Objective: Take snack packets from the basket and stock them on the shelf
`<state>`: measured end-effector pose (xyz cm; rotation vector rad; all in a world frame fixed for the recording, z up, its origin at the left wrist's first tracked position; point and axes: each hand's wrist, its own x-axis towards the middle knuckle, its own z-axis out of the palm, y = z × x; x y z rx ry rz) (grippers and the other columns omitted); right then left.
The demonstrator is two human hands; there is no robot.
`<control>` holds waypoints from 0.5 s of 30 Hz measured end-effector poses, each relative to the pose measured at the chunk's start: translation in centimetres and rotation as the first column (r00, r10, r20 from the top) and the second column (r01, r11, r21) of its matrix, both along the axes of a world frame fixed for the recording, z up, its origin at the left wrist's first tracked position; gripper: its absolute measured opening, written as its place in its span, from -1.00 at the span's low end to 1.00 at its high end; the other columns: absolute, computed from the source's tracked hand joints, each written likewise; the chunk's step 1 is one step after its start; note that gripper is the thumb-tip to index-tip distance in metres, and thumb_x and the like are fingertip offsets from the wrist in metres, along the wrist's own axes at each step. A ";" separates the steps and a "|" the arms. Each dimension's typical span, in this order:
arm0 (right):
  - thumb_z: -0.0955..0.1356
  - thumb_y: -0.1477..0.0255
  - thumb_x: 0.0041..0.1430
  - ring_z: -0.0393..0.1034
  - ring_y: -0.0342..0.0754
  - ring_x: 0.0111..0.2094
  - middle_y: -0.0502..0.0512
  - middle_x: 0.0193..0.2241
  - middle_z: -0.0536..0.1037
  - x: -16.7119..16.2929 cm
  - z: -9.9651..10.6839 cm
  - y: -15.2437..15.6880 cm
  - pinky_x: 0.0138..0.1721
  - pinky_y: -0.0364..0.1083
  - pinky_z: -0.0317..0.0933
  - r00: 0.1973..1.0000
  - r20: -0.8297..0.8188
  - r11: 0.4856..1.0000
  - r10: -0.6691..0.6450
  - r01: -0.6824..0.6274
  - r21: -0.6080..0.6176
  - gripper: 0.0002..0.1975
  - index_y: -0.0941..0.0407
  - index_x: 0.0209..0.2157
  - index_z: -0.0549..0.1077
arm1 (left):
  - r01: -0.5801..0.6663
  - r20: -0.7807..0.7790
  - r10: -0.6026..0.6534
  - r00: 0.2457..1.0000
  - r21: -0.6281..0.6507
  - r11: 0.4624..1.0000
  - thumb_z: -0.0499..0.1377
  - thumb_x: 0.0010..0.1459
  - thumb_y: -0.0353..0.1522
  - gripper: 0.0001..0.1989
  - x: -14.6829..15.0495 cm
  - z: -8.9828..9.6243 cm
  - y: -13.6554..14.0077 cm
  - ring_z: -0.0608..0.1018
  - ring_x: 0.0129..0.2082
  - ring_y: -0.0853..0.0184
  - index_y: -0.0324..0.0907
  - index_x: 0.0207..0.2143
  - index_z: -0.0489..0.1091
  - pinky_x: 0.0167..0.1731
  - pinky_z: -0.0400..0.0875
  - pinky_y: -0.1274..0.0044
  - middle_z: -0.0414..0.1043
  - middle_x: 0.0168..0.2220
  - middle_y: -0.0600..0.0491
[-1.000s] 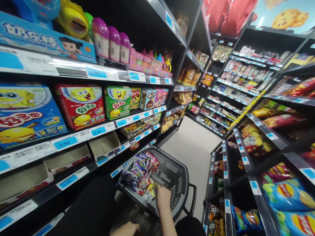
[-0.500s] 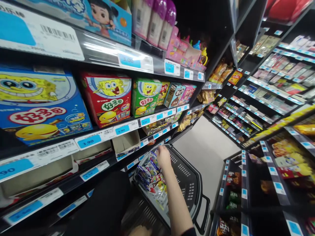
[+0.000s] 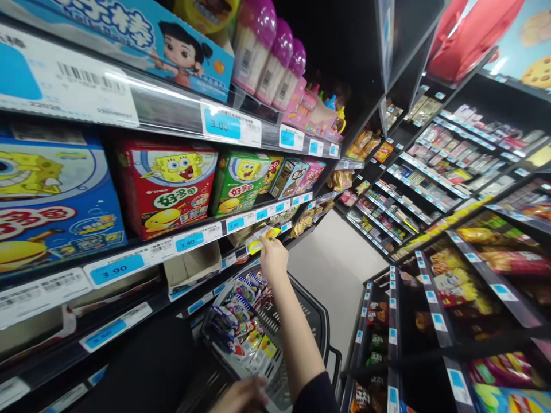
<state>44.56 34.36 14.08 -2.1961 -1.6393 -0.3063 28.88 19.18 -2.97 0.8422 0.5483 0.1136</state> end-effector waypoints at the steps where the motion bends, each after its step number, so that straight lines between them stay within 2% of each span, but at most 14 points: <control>1: 0.18 0.60 0.01 0.27 -0.04 -0.09 0.09 -0.26 0.52 0.0 0.2 -1.9 -0.13 -0.13 0.16 0.999 -0.013 0.997 0.035 -0.034 0.076 -0.57 0.06 -0.08 0.39 | -0.121 0.013 0.124 0.992 -0.148 0.982 0.15 -0.11 -0.10 -0.61 0.1 0.7 0.5 0.50 -0.45 0.27 -0.15 -0.29 0.40 -0.33 0.36 0.42 0.49 -0.39 -0.01; 3: 0.20 0.63 -0.06 0.24 -0.04 -0.05 0.08 -0.22 0.51 0.0 0.5 -6.0 -0.07 -0.12 0.13 0.993 -0.074 0.979 0.092 -0.076 0.191 -0.55 0.07 -0.11 0.42 | -0.314 0.079 0.367 0.927 -0.374 0.873 0.16 -0.07 -0.13 -0.57 0.1 2.2 1.5 0.51 -0.31 0.24 -0.13 -0.16 0.34 -0.22 0.35 0.39 0.48 -0.28 -0.04; 4: 0.21 0.63 -0.09 0.25 -0.04 -0.07 0.07 -0.21 0.51 -0.2 0.6 -8.1 -0.07 -0.12 0.13 0.984 -0.124 0.970 0.130 -0.100 0.223 -0.55 0.06 -0.13 0.44 | -0.356 0.100 0.446 0.889 -0.461 0.813 0.16 -0.06 -0.15 -0.55 -0.1 3.0 2.0 0.49 -0.23 0.20 -0.09 -0.09 0.30 -0.17 0.34 0.35 0.46 -0.21 -0.04; 6: 0.23 0.61 -0.08 0.31 -0.06 -0.14 0.06 -0.23 0.51 -0.7 0.5 -12.5 -0.10 -0.12 0.16 0.937 -0.262 0.959 0.230 -0.173 0.223 -0.57 0.04 -0.15 0.45 | -0.357 0.150 0.506 0.850 -0.541 0.761 0.17 -0.03 -0.22 -0.48 -0.5 4.5 2.7 0.44 -0.11 0.14 0.01 0.02 0.19 -0.10 0.29 0.27 0.41 -0.10 -0.03; 8: 0.24 0.56 -0.04 0.35 -0.08 -0.20 0.04 -0.24 0.52 -1.6 -0.1 -16.7 -0.15 -0.13 0.19 0.847 -0.441 0.954 0.296 -0.243 0.175 -0.63 0.01 -0.18 0.47 | -0.325 0.194 0.489 0.850 -0.538 0.778 0.16 -0.02 -0.26 -0.43 -0.9 5.7 2.8 0.41 -0.06 0.13 0.10 0.08 0.10 -0.07 0.27 0.26 0.35 -0.03 0.01; 10: 0.22 0.51 0.02 0.37 -0.08 -0.22 0.04 -0.23 0.51 -2.6 -1.1 -20.7 -0.18 -0.13 0.20 0.732 -0.622 0.959 0.278 -0.248 0.137 -0.67 0.00 -0.19 0.48 | -0.274 0.225 0.423 0.878 -0.488 0.829 0.18 -0.03 -0.30 -0.38 -1.1 6.3 2.4 0.39 -0.04 0.14 0.13 0.09 0.06 -0.06 0.27 0.29 0.30 0.02 0.05; 12: 0.21 0.47 0.05 0.37 -0.04 -0.20 0.04 -0.22 0.52 -3.3 -2.7 -24.1 -0.16 -0.10 0.19 0.597 -0.770 0.973 0.224 -0.182 0.141 -0.68 0.00 -0.20 0.48 | -0.223 0.227 0.331 0.916 -0.399 0.890 0.23 -0.09 -0.35 -0.34 -1.0 6.4 1.6 0.39 -0.04 0.14 0.08 0.08 0.10 -0.09 0.30 0.35 0.28 0.04 0.06; 15: 0.24 0.35 0.04 0.35 0.03 -0.16 0.10 -0.22 0.52 -3.5 -5.7 -28.3 -0.11 -0.03 0.16 0.385 -0.908 0.984 0.163 0.002 0.178 -0.71 0.05 -0.23 0.50 | -0.196 0.198 0.240 0.950 -0.219 0.956 0.31 -0.24 -0.38 -0.34 -0.7 6.1 0.4 0.43 -0.10 0.11 -0.07 0.00 0.24 -0.19 0.37 0.45 0.36 -0.04 -0.01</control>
